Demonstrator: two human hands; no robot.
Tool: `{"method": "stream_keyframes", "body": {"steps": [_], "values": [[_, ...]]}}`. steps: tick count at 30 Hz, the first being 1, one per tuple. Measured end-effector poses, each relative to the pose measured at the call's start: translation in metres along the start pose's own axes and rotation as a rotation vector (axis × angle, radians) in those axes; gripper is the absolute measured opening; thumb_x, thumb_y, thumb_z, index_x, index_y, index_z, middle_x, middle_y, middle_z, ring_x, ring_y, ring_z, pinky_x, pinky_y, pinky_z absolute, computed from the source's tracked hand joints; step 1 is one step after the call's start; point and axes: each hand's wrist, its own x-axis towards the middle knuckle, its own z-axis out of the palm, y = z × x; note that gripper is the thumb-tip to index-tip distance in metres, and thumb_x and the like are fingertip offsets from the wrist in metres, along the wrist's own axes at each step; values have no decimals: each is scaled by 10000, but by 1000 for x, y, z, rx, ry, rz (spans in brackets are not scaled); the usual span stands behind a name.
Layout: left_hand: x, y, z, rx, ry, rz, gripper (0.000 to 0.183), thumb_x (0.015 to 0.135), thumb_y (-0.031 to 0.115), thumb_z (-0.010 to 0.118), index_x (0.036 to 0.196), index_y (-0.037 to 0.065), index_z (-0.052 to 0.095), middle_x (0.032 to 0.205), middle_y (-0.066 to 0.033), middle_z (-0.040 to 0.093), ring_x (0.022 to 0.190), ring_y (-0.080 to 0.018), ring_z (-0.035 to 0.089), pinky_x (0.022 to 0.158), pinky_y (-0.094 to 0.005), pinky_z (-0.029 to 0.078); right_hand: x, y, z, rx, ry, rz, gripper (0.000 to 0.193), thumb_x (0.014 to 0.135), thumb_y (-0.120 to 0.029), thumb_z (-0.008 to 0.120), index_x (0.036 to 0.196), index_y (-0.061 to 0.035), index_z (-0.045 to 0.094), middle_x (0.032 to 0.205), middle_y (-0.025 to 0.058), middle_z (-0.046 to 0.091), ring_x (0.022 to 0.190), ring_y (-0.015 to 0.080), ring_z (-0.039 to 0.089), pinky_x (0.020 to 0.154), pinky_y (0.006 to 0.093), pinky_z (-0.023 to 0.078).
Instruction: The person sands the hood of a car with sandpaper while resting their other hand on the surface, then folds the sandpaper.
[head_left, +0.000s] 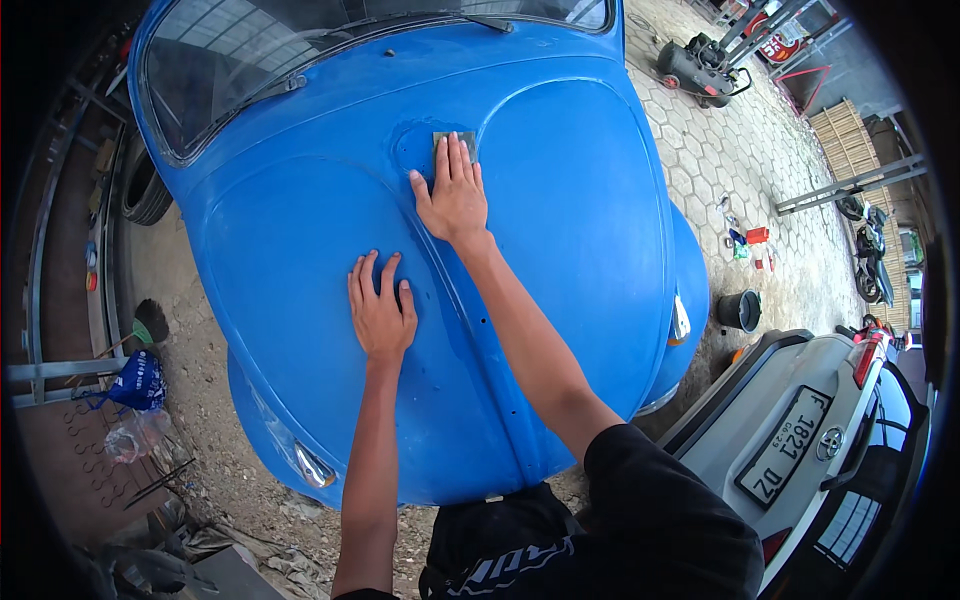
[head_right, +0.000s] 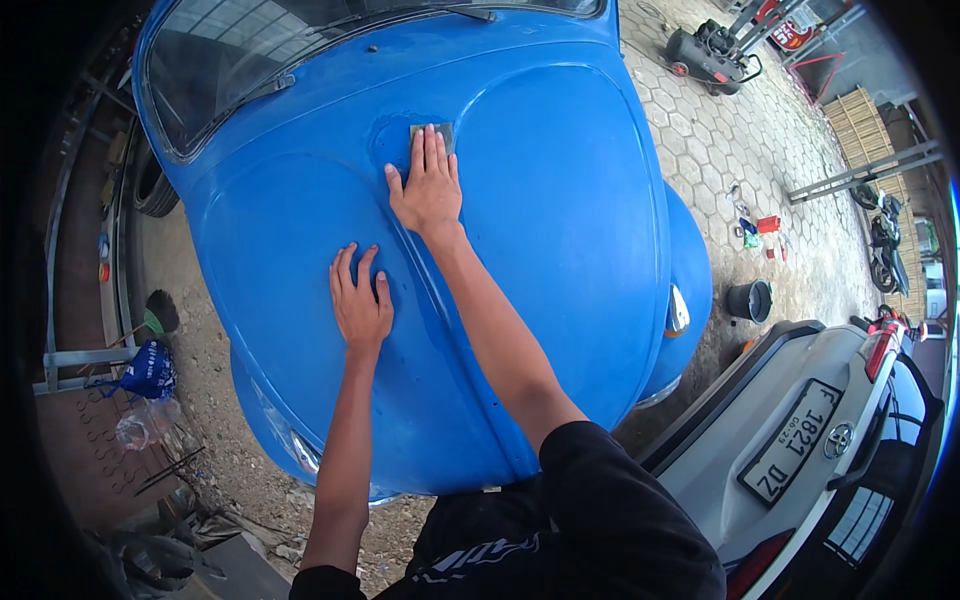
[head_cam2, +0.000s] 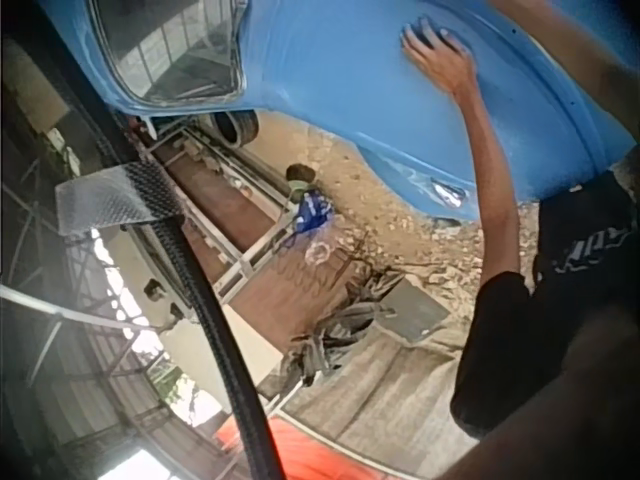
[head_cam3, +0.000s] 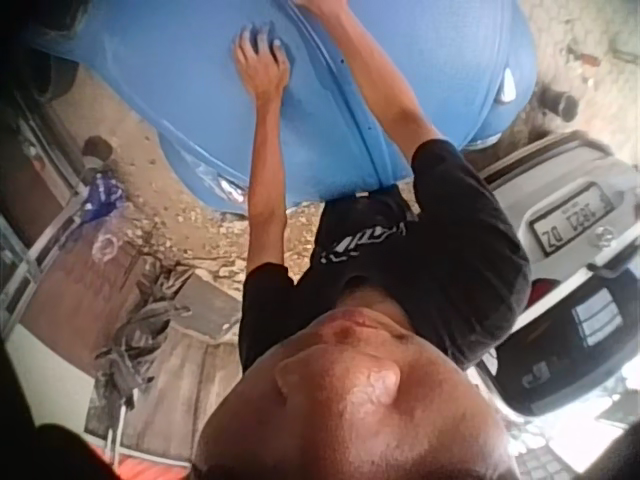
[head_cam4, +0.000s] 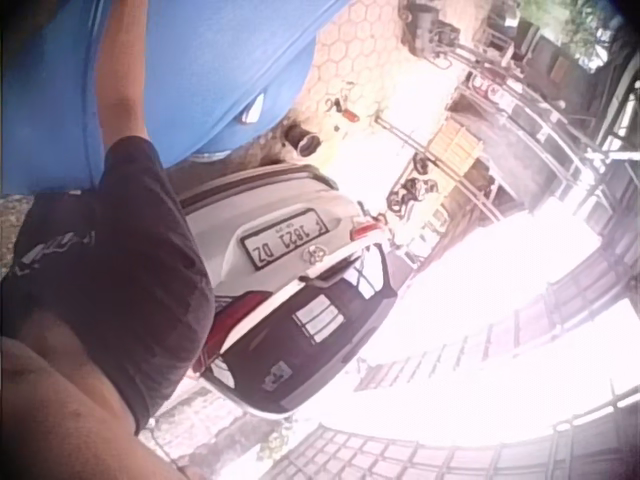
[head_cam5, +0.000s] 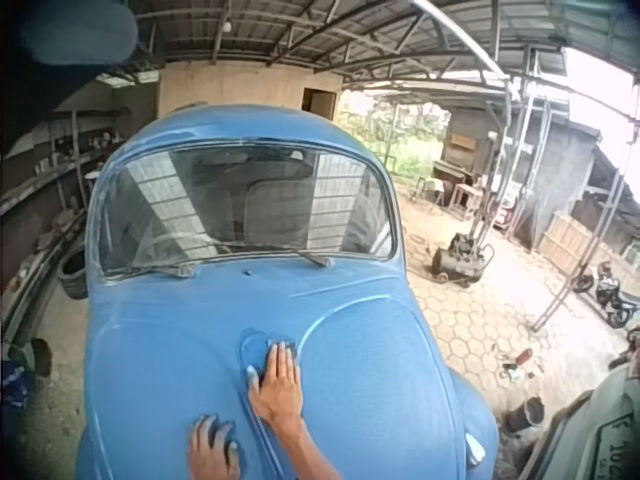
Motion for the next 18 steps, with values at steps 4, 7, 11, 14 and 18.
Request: {"method": "stream_keyframes", "body": {"steps": [4,7,11,14,18], "values": [[-1,-1,-1,-4,-6,-7,359,1018,235,478,1346,140,587,1462,-148,469,1400,-375,402,1208,-532,282,-79,-9,-13,-53,-90,-45,777,1016,-532,407,1579,-10,284,1655,151,270,1540,290,236,1249,466,187],[-3,4,0,-10,-19,5,368,1016,249,478,1354,147,584,1463,-149,469,1400,-376,403,1208,-536,282,-48,-9,-11,-101,-10,-5,790,1010,-543,416,1580,-12,283,1653,151,278,1539,286,240,1248,465,194],[2,11,10,-25,-17,-30,375,1012,256,484,1362,161,577,1465,-140,467,1405,-371,396,1207,-540,285,46,-5,-6,-125,32,-13,799,1007,-553,420,1580,-13,282,1654,146,275,1538,284,242,1252,462,187],[0,9,6,-49,-22,-32,373,1012,259,487,1361,164,577,1466,-139,466,1407,-369,394,1204,-549,285,39,-3,-1,-107,-62,-35,820,1012,-581,394,1600,-33,233,1668,134,244,1550,284,206,1255,464,171],[-4,-1,1,-28,-10,-40,370,1007,254,492,1354,161,582,1463,-135,473,1403,-366,403,1202,-543,291,-28,0,-9,-65,-110,-88,818,1012,-598,380,1601,-46,245,1669,131,242,1550,284,204,1255,479,159]]}}
